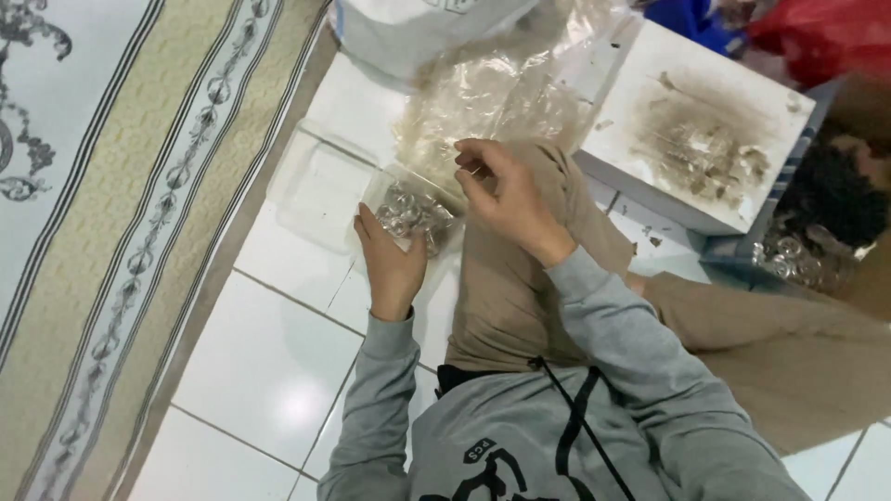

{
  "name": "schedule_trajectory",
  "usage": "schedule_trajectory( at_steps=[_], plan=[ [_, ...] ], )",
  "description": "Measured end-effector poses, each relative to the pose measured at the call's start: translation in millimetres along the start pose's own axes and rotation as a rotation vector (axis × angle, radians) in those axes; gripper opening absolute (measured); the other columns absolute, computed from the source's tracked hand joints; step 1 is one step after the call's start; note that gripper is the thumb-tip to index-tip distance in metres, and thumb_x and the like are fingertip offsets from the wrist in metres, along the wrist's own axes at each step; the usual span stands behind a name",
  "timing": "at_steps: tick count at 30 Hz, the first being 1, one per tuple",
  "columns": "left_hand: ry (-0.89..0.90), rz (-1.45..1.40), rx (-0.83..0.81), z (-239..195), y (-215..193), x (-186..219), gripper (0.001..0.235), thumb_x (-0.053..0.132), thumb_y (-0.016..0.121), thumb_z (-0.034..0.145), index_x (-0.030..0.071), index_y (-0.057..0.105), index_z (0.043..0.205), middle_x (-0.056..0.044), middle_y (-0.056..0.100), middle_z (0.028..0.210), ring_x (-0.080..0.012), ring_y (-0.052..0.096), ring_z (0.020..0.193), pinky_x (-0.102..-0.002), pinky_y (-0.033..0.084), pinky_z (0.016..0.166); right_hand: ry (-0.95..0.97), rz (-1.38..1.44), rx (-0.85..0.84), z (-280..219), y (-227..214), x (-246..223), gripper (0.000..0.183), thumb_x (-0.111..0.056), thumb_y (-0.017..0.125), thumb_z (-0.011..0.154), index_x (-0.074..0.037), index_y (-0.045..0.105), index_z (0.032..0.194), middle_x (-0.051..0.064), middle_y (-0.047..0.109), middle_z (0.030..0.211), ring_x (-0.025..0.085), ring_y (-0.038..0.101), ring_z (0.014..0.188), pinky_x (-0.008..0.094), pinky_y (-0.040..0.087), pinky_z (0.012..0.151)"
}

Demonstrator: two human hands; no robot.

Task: The person sits on the floor and packs small metal hardware pieces into clear plastic bags. They gather the pieces from a white box, place them into bags, and set the filled bags aside. The process is repeated multiple times with different batches of hardware.

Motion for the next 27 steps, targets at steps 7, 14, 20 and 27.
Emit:
schedule_trajectory(
  at_steps=[7,14,20,27],
  plan=[
    [0.447,0.144,0.002,-28,49,0,0.072,0.015,0.073,0.091,-0.018,0.039,0.145,-0.049,0.031,0.148,-0.0628,0.032,0.142,-0.065,0.027,0.118,0.065,-0.195,0.490,-91,-143,45,0.017,0.002,0.065,0.098,-0.002,0.070,0.113,0.017,0.070,0.092,0.029,0.069,0.084,0.038,0.057,0.072],
    [0.575,0.179,0.006,-75,74,33,0.052,0.000,0.054,0.092,-0.007,0.050,0.144,-0.037,0.044,0.146,-0.0554,0.044,0.137,-0.061,0.037,0.114,0.985,-0.797,-0.069,-196,-195,148,0.045,-0.036,0.062,0.090,0.004,0.075,0.109,0.024,0.074,0.099,0.041,0.073,0.097,0.060,0.057,0.081],
    [0.871,0.194,0.072,-89,101,30,0.046,0.005,0.067,0.092,-0.003,0.059,0.136,-0.033,0.048,0.141,-0.0534,0.049,0.132,-0.060,0.041,0.110,0.799,-1.229,-0.138,-235,-192,45,0.027,-0.022,0.057,0.099,-0.006,0.076,0.109,0.010,0.076,0.098,0.024,0.072,0.094,0.045,0.047,0.094],
    [1.276,0.027,-0.049,-144,142,82,0.023,0.000,0.065,0.096,-0.003,0.067,0.119,-0.024,0.055,0.139,-0.0470,0.047,0.139,-0.056,0.039,0.115,0.884,-1.127,0.068,-258,-199,51,0.059,-0.057,0.040,0.099,-0.006,0.070,0.099,0.020,0.076,0.089,0.039,0.072,0.079,0.058,0.026,0.097]
  ],
)
Point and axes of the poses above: each hand's wrist, its own z-axis towards the middle knuckle, its own y-axis out of the palm, x = y × z, the point moved 2 cm from there along z, towards the middle knuckle
